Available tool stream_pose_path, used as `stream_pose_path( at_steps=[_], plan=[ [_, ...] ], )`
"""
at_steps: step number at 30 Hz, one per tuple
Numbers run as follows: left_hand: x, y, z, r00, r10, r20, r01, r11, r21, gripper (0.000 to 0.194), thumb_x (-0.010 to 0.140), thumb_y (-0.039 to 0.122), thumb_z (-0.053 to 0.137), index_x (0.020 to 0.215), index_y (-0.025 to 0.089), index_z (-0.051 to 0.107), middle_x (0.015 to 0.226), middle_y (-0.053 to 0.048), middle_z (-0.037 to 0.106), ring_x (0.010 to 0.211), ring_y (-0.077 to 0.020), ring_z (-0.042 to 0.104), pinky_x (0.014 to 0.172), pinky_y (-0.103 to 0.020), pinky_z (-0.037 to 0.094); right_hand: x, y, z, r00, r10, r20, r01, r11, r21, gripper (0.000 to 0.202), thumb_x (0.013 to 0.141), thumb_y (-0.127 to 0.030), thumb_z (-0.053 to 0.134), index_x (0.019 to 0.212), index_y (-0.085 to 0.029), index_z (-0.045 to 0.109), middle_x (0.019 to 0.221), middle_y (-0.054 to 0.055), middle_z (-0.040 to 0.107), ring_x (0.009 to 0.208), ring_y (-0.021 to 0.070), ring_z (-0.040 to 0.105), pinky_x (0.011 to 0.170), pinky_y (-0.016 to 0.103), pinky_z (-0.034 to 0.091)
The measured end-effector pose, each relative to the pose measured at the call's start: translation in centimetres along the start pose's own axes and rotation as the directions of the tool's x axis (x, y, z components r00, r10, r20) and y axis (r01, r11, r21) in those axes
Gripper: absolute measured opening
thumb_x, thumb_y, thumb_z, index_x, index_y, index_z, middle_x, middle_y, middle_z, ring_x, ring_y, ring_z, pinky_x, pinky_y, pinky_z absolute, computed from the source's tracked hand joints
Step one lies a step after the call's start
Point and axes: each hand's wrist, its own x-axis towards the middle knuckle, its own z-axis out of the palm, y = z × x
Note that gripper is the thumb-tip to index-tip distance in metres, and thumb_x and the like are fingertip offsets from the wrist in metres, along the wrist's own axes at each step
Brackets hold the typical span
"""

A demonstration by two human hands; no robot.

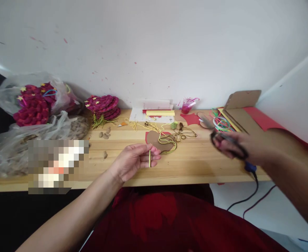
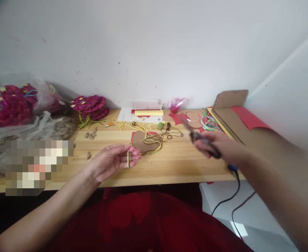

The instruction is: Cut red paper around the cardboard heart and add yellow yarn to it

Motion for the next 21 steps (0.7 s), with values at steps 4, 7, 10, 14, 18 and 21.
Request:
stream_pose_path(
  at_steps=[4, 7, 10, 14, 18, 21],
  plan=[
    [0.1, -0.6, -0.1, 0.999, -0.037, 0.014, 0.037, 0.999, 0.03, 0.017, 0.088, 0.025, 0.071, 0.087, 0.008, 0.076, 0.097, -0.016, 0.077, 0.091, -0.0231, 0.075, 0.078, -0.031, 0.062, -0.6, -3.5, 6.2, 0.922, -0.025, 0.386, -0.004, 0.997, 0.074, 0.05, 0.077, -0.067, 0.07, 0.074, -0.02, 0.052, 0.061, -0.003, 0.049, 0.053, 0.0116, 0.044, 0.049, 0.025, 0.033],
    [-0.3, -0.8, -0.1, 0.999, -0.042, 0.01, 0.041, 0.999, 0.021, 0.017, 0.087, 0.024, 0.072, 0.086, 0.008, 0.077, 0.096, -0.014, 0.077, 0.088, -0.0212, 0.074, 0.077, -0.03, 0.063, -0.7, -4.9, 8.2, 0.9, -0.12, 0.418, 0.138, 0.99, -0.011, 0.046, 0.081, -0.06, 0.071, 0.074, -0.019, 0.052, 0.065, -0.004, 0.05, 0.059, 0.0107, 0.041, 0.052, 0.025, 0.03],
    [-0.7, -0.8, -0.1, 0.999, -0.05, -0.008, 0.05, 0.999, 0.017, 0.016, 0.087, 0.023, 0.073, 0.087, 0.007, 0.078, 0.095, -0.014, 0.077, 0.082, -0.0195, 0.074, 0.075, -0.029, 0.063, -0.4, -5.9, 8.9, 0.893, -0.131, 0.43, 0.172, 0.984, -0.056, 0.047, 0.083, -0.063, 0.069, 0.075, -0.02, 0.051, 0.066, -0.005, 0.049, 0.06, 0.0108, 0.04, 0.053, 0.025, 0.03],
    [-0.9, -1.0, -0.2, 0.998, -0.055, -0.029, 0.056, 0.998, 0.029, 0.018, 0.084, 0.024, 0.076, 0.087, 0.007, 0.078, 0.097, -0.015, 0.078, 0.08, -0.0198, 0.074, 0.074, -0.029, 0.063, 0.2, -6.7, 9.0, 0.879, -0.138, 0.456, 0.208, 0.972, -0.108, 0.046, 0.085, -0.062, 0.067, 0.076, -0.02, 0.051, 0.068, -0.005, 0.048, 0.062, 0.0112, 0.041, 0.056, 0.026, 0.03],
    [-1.1, -1.4, -0.2, 0.997, -0.067, -0.039, 0.069, 0.997, 0.044, 0.017, 0.081, 0.024, 0.079, 0.084, 0.008, 0.078, 0.1, -0.017, 0.078, 0.075, -0.0191, 0.074, 0.073, -0.03, 0.063, 0.5, -6.9, 9.1, 0.866, -0.111, 0.488, 0.188, 0.976, -0.112, 0.047, 0.085, -0.063, 0.066, 0.075, -0.02, 0.052, 0.069, -0.004, 0.048, 0.064, 0.0117, 0.042, 0.058, 0.026, 0.032],
    [-1.1, -1.7, -0.1, 0.996, -0.082, -0.025, 0.083, 0.995, 0.059, 0.016, 0.081, 0.023, 0.078, 0.085, 0.008, 0.078, 0.102, -0.018, 0.078, 0.075, -0.0203, 0.075, 0.074, -0.032, 0.063, 0.5, -6.8, 9.3, 0.871, -0.076, 0.485, 0.152, 0.981, -0.12, 0.049, 0.084, -0.067, 0.064, 0.076, -0.02, 0.054, 0.07, -0.003, 0.05, 0.065, 0.0126, 0.043, 0.058, 0.026, 0.033]
  ],
)
